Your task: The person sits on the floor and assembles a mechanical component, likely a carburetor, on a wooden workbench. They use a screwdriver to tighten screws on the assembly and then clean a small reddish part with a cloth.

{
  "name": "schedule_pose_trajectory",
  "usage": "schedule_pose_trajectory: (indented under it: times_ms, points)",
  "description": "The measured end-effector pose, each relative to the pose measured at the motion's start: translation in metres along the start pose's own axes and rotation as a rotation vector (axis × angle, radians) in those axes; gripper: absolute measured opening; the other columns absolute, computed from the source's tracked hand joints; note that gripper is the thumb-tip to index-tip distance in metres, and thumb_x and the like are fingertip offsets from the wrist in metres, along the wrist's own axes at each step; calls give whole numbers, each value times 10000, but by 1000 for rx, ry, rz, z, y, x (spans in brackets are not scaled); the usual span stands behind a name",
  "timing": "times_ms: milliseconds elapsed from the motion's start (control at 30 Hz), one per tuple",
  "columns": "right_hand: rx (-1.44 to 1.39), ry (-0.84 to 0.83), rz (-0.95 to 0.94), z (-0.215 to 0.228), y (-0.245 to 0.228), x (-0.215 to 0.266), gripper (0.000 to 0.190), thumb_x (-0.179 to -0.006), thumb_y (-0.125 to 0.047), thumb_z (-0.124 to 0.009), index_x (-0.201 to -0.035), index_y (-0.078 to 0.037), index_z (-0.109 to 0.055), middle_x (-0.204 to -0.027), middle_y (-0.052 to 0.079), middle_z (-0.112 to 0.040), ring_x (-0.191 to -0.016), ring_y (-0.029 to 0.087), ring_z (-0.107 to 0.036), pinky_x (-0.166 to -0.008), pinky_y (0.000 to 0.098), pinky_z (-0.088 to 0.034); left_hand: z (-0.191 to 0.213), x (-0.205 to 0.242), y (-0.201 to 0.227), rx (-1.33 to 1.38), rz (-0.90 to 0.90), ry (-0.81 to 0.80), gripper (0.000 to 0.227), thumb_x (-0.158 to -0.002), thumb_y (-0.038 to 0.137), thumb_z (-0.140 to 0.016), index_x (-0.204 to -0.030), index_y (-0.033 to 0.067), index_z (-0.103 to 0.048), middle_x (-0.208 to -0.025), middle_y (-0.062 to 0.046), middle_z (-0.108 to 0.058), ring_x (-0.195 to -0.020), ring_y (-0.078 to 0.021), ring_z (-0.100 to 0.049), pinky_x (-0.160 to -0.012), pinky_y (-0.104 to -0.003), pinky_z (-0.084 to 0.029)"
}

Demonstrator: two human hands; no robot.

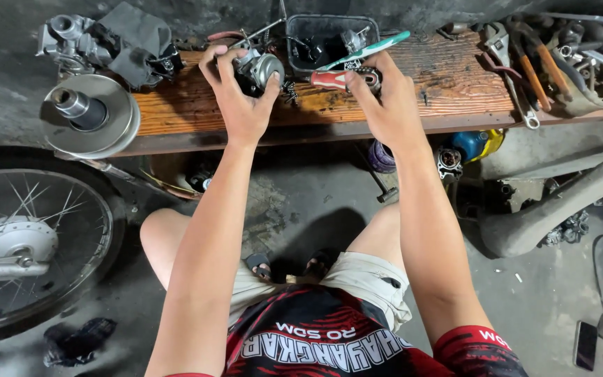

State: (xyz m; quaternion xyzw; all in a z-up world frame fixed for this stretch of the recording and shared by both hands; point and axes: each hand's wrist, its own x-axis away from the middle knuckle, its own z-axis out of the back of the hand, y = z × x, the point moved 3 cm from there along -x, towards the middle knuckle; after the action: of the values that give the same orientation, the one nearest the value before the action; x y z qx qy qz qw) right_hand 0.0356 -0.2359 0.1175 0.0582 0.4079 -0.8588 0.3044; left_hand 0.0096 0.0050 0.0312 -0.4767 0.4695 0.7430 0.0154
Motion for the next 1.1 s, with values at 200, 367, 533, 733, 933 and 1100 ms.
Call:
schedule_pose_trajectory:
  times_ms: [200,367,533,733,933,1100]
  points:
    - [-104,117,-80,-10,5,6,361,-1096,-402,-515,-1179,-59,-595,-804,-1,-515,-588,104,-293,-573,322,-238,-2,0,-1,15,-27,-7,454,-897,326,-772,-1199,112,-509,-1294,-76,-310,-1233,-261,-405,-1065,-466,-436]
    - [-173,145,-162,-16,12,10,314,-1099,-400,-536,-991,-122,-439,-699,-36,-393,-581,88,-270,-557,316,-215,-2,-1,0,-13,-79,-7,459,-945,430,-742,-1194,117,-518,-1286,-69,-322,-1217,-251,-419,-1044,-454,-453]
    - [-214,205,-126,-18,25,9,214,-1088,-278,-564,-1008,-99,-480,-783,11,-513,-620,109,-428,-543,283,-327,0,2,-2,-1,-32,3,480,-925,422,-761,-1208,118,-519,-1304,-73,-311,-1243,-257,-412,-1055,-466,-465]
    - [-589,430,-180,-19,76,-4,148,-984,-80,-501,-849,-120,-456,-729,3,-420,-504,83,-317,-445,257,-283,4,-5,6,-23,67,49,462,-955,434,-735,-1195,118,-498,-1296,-94,-352,-1278,-269,-405,-1092,-500,-407]
    - [-624,369,-123,-47,151,-15,116,-965,-114,-524,-872,-49,-548,-597,48,-331,-390,98,-347,-373,267,-289,5,0,-17,-89,93,8,483,-954,394,-816,-1241,136,-525,-1370,-93,-346,-1381,-333,-349,-1163,-589,-317]
    - [-646,353,-190,-50,170,-14,128,-918,-88,-531,-926,30,-578,-588,52,-331,-400,105,-356,-357,270,-325,-2,-12,-15,-87,135,40,527,-910,403,-842,-1230,119,-535,-1373,-103,-344,-1401,-327,-362,-1195,-535,-289]
